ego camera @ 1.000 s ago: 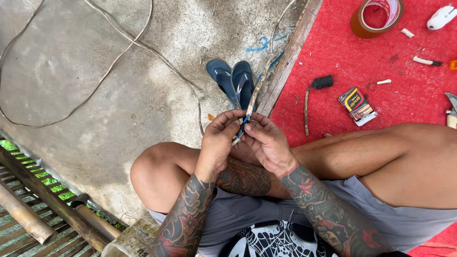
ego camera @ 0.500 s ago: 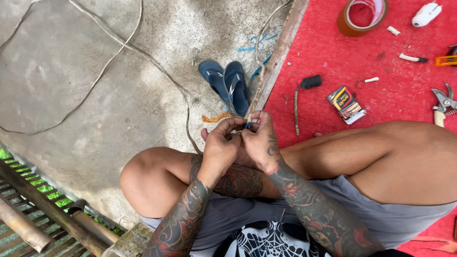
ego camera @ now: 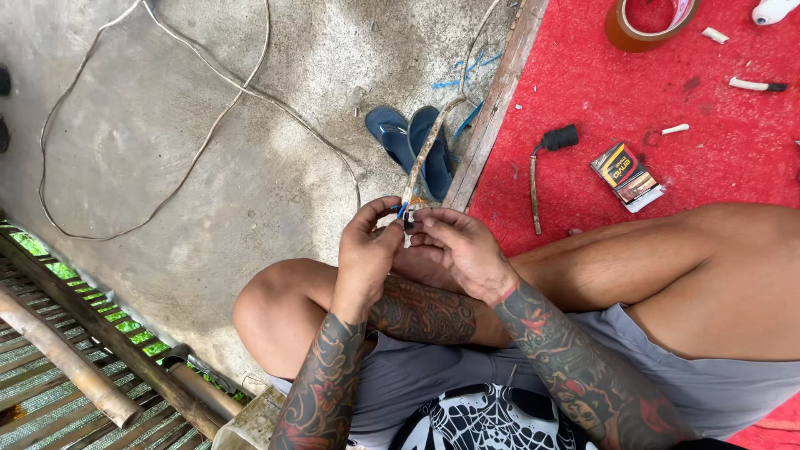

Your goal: The person sits on the floor repairing an electrical cord. They strip insulation from the wire ends, twist the exposed conductors together, and wrap the splice with electrical tape, pressing the tape firmly around the joint.

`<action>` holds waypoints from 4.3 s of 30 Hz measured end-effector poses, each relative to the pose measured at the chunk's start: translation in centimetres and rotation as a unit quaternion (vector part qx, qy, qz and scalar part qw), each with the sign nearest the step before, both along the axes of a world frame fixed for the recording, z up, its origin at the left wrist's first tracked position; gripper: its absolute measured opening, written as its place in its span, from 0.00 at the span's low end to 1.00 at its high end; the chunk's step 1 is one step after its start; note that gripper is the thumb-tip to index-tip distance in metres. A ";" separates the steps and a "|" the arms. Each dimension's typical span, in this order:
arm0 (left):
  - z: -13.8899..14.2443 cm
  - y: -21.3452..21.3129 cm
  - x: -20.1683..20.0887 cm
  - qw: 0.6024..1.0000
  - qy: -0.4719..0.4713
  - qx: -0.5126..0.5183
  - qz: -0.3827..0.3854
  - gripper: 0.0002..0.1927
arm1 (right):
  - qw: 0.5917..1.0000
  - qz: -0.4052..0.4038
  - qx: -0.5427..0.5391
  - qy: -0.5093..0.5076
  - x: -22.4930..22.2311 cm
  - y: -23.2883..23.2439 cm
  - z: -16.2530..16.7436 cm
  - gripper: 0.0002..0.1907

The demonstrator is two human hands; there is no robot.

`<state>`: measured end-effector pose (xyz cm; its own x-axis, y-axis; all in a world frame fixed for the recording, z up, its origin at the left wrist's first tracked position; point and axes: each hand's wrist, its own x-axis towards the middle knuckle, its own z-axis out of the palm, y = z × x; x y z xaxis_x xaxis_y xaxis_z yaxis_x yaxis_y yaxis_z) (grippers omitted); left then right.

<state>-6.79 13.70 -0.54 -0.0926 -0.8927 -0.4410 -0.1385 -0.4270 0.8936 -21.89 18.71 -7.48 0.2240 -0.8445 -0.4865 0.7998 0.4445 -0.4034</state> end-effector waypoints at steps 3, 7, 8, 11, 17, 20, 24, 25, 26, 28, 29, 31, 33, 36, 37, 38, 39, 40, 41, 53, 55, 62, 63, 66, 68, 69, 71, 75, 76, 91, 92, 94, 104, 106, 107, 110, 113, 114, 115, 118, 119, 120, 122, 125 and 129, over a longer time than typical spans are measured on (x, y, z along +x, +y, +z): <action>0.3 0.1 -0.3 1.000 0.016 0.019 0.004 0.18 | 1.000 0.004 -0.013 -0.015 0.0 0.2 -0.1 0.15; 0.4 0.2 -0.4 0.995 0.047 0.083 -0.033 0.18 | 0.999 0.006 -0.038 0.019 -0.2 0.3 -0.1 0.14; 0.2 0.2 -0.3 0.996 0.051 0.068 -0.033 0.18 | 0.998 0.008 -0.038 0.041 -0.2 0.3 -0.1 0.14; -0.3 0.4 -0.2 0.996 0.070 0.042 -0.029 0.17 | 0.998 0.012 -0.025 0.064 -0.6 0.2 0.0 0.12; -0.8 0.5 -0.3 0.998 0.045 0.025 -0.044 0.18 | 0.998 0.027 0.048 -0.010 -1.9 0.1 0.7 0.13; -0.2 0.4 -0.6 0.998 0.027 0.045 -0.039 0.18 | 0.999 0.040 0.026 0.015 -1.9 0.0 0.9 0.13; 0.4 0.5 -1.1 0.997 0.030 0.057 -0.041 0.18 | 0.995 0.036 0.022 0.088 -1.5 0.1 1.2 0.12; 0.4 0.6 -1.2 0.996 0.046 0.065 -0.036 0.18 | 0.994 0.036 0.022 0.100 -1.5 0.2 1.2 0.12; 0.4 0.7 -1.3 0.996 0.036 0.063 -0.043 0.19 | 0.993 0.034 0.026 0.109 -1.6 0.3 1.2 0.11; 0.1 1.1 -1.3 0.996 0.015 0.060 -0.058 0.20 | 0.991 0.031 0.033 0.127 -1.9 0.6 1.2 0.10; -0.1 1.4 -1.2 0.996 -0.023 0.004 -0.083 0.19 | 0.988 0.040 0.040 0.144 -2.1 0.7 1.1 0.10; -0.6 2.4 -1.0 0.981 -0.098 -0.099 -0.135 0.19 | 0.981 0.057 0.060 0.177 -2.0 1.1 0.8 0.11; -1.3 3.1 -1.3 0.972 -0.094 -0.146 -0.156 0.18 | 0.972 0.056 0.066 0.220 -1.5 1.2 0.3 0.12; -1.9 3.5 -1.9 0.966 -0.072 -0.179 -0.170 0.17 | 0.939 0.030 0.018 0.343 0.0 1.0 -0.3 0.14; -1.9 3.2 -2.0 0.964 -0.062 -0.190 -0.173 0.16 | 0.919 0.014 -0.010 0.394 0.2 0.8 -0.3 0.14; -1.8 2.8 -2.1 0.968 -0.064 -0.173 -0.168 0.16 | 0.937 0.009 -0.001 0.348 0.2 0.5 -0.3 0.16; -1.6 2.4 -1.9 0.972 -0.066 -0.157 -0.163 0.17 | 0.953 0.002 0.007 0.302 -0.1 0.3 -0.1 0.19; -1.3 1.9 -1.7 0.974 -0.070 -0.142 -0.160 0.18 | 0.968 -0.005 0.014 0.252 -0.3 0.1 0.2 0.24; -1.0 1.4 -1.5 0.985 -0.058 -0.085 -0.142 0.19 | 0.983 -0.012 0.019 0.184 -0.7 0.0 0.5 0.25; 0.4 0.0 -0.4 0.997 0.033 0.061 -0.032 0.21 | 0.992 -0.034 -0.043 0.115 -0.3 0.2 0.4 0.22; 0.3 -0.1 -0.4 0.996 0.042 0.075 -0.023 0.21 | 0.984 -0.044 -0.068 0.160 -0.2 0.4 0.3 0.19; 0.2 -0.1 -0.9 0.996 -0.030 0.029 -0.081 0.16 | 0.902 -0.020 -0.145 0.407 -0.2 0.5 0.9 0.20; 0.1 0.0 -1.0 0.993 -0.077 0.012 -0.093 0.15 | 0.910 0.006 -0.116 0.397 -0.5 0.4 1.0 0.20; -0.2 0.2 -1.2 0.971 -0.188 -0.071 -0.126 0.13 | 0.859 0.076 -0.148 0.485 -1.9 0.0 1.3 0.19; -0.4 0.2 -1.0 0.958 -0.232 -0.095 -0.137 0.12 | 0.843 0.102 -0.193 0.491 -2.9 -0.1 1.7 0.18; -0.5 0.3 -0.9 0.956 -0.241 -0.087 -0.139 0.12 | 0.861 0.106 -0.206 0.452 -3.3 -0.1 2.0 0.16; -0.8 0.4 -1.0 0.953 -0.246 -0.105 -0.146 0.12 | 0.890 0.108 -0.199 0.396 -3.7 -0.1 2.5 0.14; -1.4 0.6 -1.0 0.959 -0.209 -0.116 -0.155 0.12 | 0.912 0.080 -0.153 0.373 -3.4 0.2 3.7 0.13; -1.5 0.6 -0.9 0.963 -0.195 -0.097 -0.157 0.13 | 0.910 0.067 -0.150 0.380 -3.4 0.2 3.9 0.13; 0.0 0.2 -1.0 0.968 -0.202 -0.032 -0.144 0.15 | 0.959 0.027 0.021 0.282 -1.9 0.0 1.0 0.10; -0.1 0.2 -1.1 0.968 -0.202 -0.040 -0.143 0.15 | 0.966 0.033 0.035 0.254 -2.0 0.0 0.8 0.10; -0.3 0.3 -1.2 0.968 -0.202 -0.055 -0.142 0.15 | 0.977 0.046 0.065 0.196 -2.2 -0.1 0.5 0.10; -2.3 2.1 -1.9 0.959 -0.188 -0.146 -0.155 0.06 | 0.953 0.068 0.068 0.287 -2.3 0.4 -1.4 0.10; -3.1 2.4 -2.0 0.966 -0.150 -0.147 -0.152 0.06 | 0.951 0.077 0.059 0.294 -2.2 0.4 -2.2 0.11; -3.4 2.6 -2.1 0.964 -0.151 -0.150 -0.161 0.06 | 0.946 0.072 0.058 0.311 -2.0 0.3 -2.5 0.10; -3.9 2.9 -2.4 0.955 -0.172 -0.163 -0.180 0.06 | 0.930 0.060 0.059 0.359 -1.2 -0.3 -3.2 0.09; -3.5 2.2 -2.1 0.944 -0.203 -0.198 -0.171 0.07 | 0.946 0.042 0.076 0.311 -0.9 -0.8 -2.8 0.11; -3.2 1.8 -2.0 0.944 -0.201 -0.210 -0.159 0.07 | 0.968 0.042 0.098 0.227 -1.3 -0.8 -2.4 0.12; -2.9 1.5 -1.8 0.944 -0.195 -0.221 -0.149 0.08 | 0.986 0.042 0.064 0.151 -1.5 -0.8 -2.0 0.12; -2.0 0.7 -1.3 0.977 -0.163 -0.091 -0.102 0.10 | 0.999 0.032 -0.005 -0.007 -2.3 -0.6 -1.0 0.13; -1.7 0.6 -1.3 0.976 -0.162 -0.097 -0.105 0.10 | 0.999 0.027 -0.015 -0.011 -2.4 -0.6 -0.8 0.14; -1.4 0.4 -1.2 0.976 -0.161 -0.104 -0.107 0.10 | 0.999 0.021 -0.027 -0.014 -2.5 -0.6 -0.7 0.14; -0.9 0.2 -1.3 0.979 -0.150 -0.096 -0.102 0.11 | 0.997 0.025 -0.068 -0.019 -2.4 -0.6 -0.9 0.14; -0.2 -0.1 -1.2 0.989 -0.119 -0.037 -0.082 0.12 | 0.994 0.016 -0.095 -0.052 -2.2 -0.8 -1.5 0.16; 0.6 -0.1 -1.0 0.987 -0.131 -0.006 -0.087 0.13 | 0.993 0.019 -0.117 -0.025 -2.0 -1.2 -2.6 0.13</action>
<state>-7.75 13.55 0.02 -0.1289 -0.8782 -0.4606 -0.4368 -0.3667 0.8214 -23.88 17.56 -10.07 0.2760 -0.9235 -0.2663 0.8059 0.3733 -0.4596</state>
